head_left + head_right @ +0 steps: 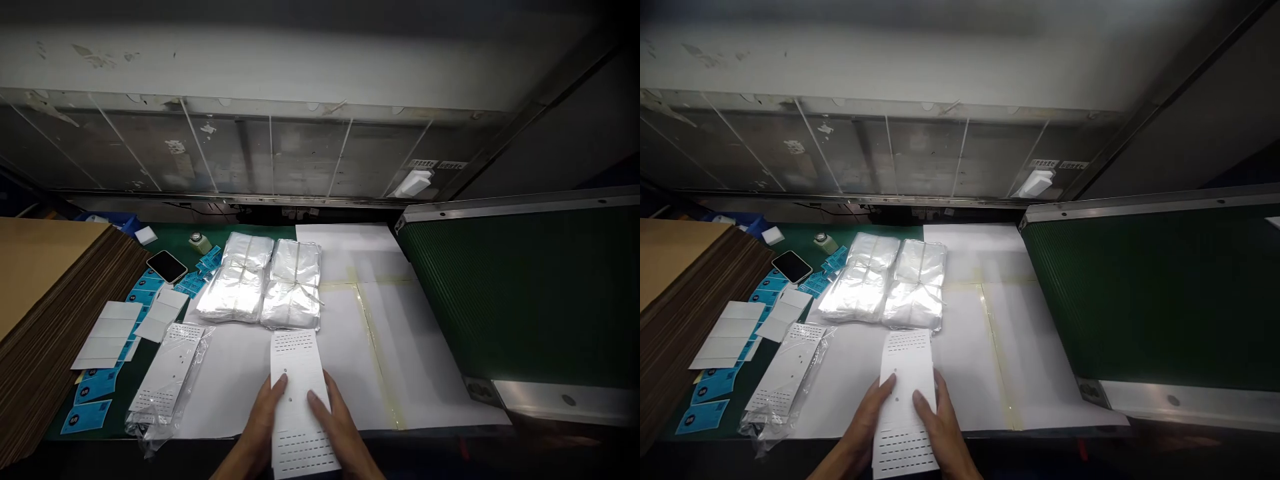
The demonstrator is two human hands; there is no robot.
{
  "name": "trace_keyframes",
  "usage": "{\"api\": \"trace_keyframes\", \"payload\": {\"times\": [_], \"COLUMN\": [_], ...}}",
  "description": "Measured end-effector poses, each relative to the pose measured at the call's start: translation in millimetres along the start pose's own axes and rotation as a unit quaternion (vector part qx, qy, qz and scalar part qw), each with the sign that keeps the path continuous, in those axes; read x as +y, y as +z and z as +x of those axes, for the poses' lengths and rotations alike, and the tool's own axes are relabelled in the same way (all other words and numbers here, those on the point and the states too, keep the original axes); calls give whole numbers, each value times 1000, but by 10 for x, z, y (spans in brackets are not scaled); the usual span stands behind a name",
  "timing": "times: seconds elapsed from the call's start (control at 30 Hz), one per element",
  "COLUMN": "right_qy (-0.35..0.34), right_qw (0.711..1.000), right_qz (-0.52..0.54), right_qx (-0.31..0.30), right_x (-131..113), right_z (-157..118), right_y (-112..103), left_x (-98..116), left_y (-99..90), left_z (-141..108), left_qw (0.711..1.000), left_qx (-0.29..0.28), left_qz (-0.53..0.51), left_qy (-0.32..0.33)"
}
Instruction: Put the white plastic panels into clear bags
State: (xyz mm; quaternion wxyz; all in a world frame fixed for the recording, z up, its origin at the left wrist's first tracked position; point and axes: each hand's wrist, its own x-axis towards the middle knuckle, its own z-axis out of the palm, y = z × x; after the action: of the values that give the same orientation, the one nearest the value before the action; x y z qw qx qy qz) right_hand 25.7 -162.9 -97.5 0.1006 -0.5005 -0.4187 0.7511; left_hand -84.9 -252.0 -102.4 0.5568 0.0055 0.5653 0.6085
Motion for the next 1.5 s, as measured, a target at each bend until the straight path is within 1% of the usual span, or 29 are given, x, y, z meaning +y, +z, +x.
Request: {"api": "trace_keyframes", "payload": {"times": [0.03,0.07,0.1,0.17,0.2,0.27,0.33,0.37,0.4,0.47,0.57,0.63,0.73,0.83,0.93,1.03,1.13,1.2,1.27,1.33,1.4,1.5], "right_qy": [23,35,38,23,13,-9,-37,-52,-64,-80,-85,-87,-91,-93,-100,-130,-165,-192,-218,-241,-261,-291], "right_qw": [999,997,997,997,997,995,992,990,989,988,990,992,990,988,985,977,965,956,944,932,919,895], "right_qz": [39,63,72,57,38,-12,-59,-77,-89,-100,-82,-72,-100,-123,-140,-166,-196,-219,-244,-270,-296,-335], "right_qx": [-13,-15,-4,44,67,98,106,106,103,91,75,61,34,32,22,37,49,46,42,32,13,-36], "right_x": [48,76,84,51,20,-46,-86,-90,-83,-41,41,68,30,-73,-161,-191,-224,-285,-377,-478,-564,-641], "right_z": [1,11,31,89,121,165,173,165,151,120,103,123,186,254,310,385,511,610,689,718,689,585], "right_y": [-58,-136,-233,-465,-588,-817,-995,-1061,-1111,-1173,-1205,-1206,-1197,-1168,-1125,-1060,-926,-774,-584,-392,-243,-142], "left_x": [-78,-141,-183,-194,-168,-75,28,72,108,157,195,215,239,255,300,414,571,653,686,665,609,525], "left_y": [6,9,10,16,23,43,70,81,89,88,48,13,-20,-22,-15,-17,-12,16,71,143,212,259], "left_z": [86,196,334,679,876,1279,1627,1762,1865,1975,1964,1914,1875,1895,1895,1802,1611,1447,1264,1072,888,672], "left_qw": [995,979,958,925,909,871,832,814,798,772,755,757,780,817,859,898,932,948,961,972,981,989], "left_qx": [28,57,84,113,115,91,63,51,41,26,12,7,8,18,30,31,28,26,20,8,-5,-10], "left_qz": [96,187,263,343,376,450,518,546,570,604,625,621,594,546,488,418,339,287,237,187,140,87], "left_qy": [26,54,80,119,139,175,190,192,193,194,199,201,196,182,153,130,127,136,142,140,131,122]}}
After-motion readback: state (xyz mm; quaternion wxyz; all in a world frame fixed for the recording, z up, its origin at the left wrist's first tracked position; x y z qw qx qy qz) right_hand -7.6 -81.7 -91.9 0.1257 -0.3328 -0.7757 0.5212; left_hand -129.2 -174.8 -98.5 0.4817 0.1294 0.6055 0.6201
